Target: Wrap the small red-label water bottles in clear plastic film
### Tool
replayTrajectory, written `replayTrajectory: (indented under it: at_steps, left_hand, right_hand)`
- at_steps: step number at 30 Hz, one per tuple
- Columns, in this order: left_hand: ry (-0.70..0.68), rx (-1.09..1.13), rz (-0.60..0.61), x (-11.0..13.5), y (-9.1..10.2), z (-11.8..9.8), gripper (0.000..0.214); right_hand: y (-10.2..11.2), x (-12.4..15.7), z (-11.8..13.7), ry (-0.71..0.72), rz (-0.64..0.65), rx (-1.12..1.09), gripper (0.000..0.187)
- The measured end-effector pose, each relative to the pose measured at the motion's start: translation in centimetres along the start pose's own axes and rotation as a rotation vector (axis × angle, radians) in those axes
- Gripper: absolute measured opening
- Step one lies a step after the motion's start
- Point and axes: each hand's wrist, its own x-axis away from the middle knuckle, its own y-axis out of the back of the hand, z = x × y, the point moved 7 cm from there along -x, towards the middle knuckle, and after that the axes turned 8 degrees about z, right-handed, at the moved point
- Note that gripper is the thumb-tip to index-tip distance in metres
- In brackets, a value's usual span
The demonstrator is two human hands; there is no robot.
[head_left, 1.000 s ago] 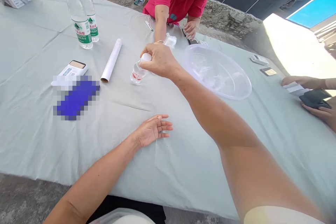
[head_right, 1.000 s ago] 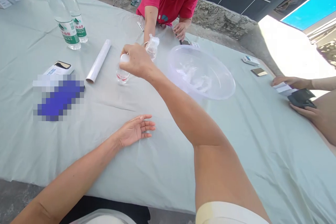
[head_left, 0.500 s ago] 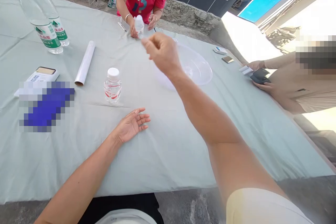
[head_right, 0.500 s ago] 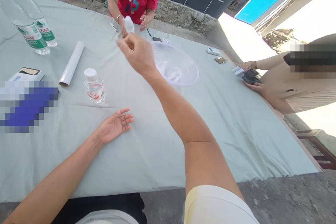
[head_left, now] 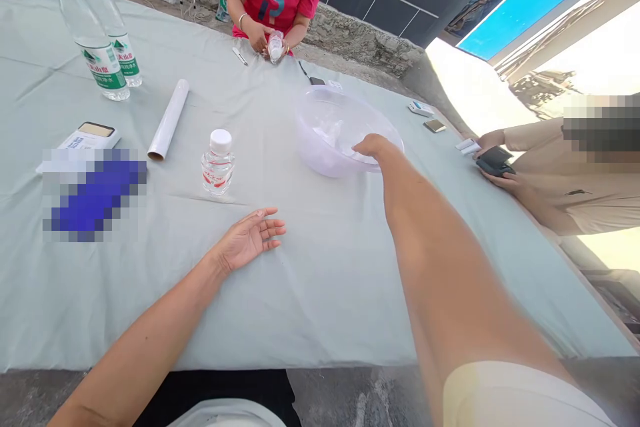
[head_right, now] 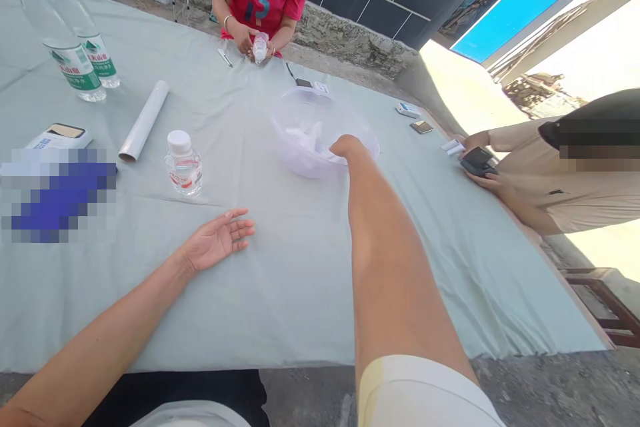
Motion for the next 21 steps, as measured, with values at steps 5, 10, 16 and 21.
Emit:
replayTrajectory:
  at_steps: [5,10,16,21]
  left_hand:
    - [-0.006,-0.012,-0.002,0.2,0.0,0.0,0.026]
    - [-0.055,0.028,0.002,0.5,0.0,-0.1,0.033]
    - [-0.290,-0.356,-0.081,1.5,0.3,-2.8,0.060]
    - [-0.329,-0.650,0.096,2.1,-2.0,-3.6,0.072]
  right_hand:
    - [1.7,1.8,1.2,-0.104,-0.064,-0.473,0.027]
    - [-1.5,12.9,8.5,0.076,0.284,-1.218,0.032]
    - [-11.2,23.7,7.1,-0.196,0.520,-1.731,0.031]
    - [-13.1,25.1,6.5,-0.280,0.616,-1.776,0.042]
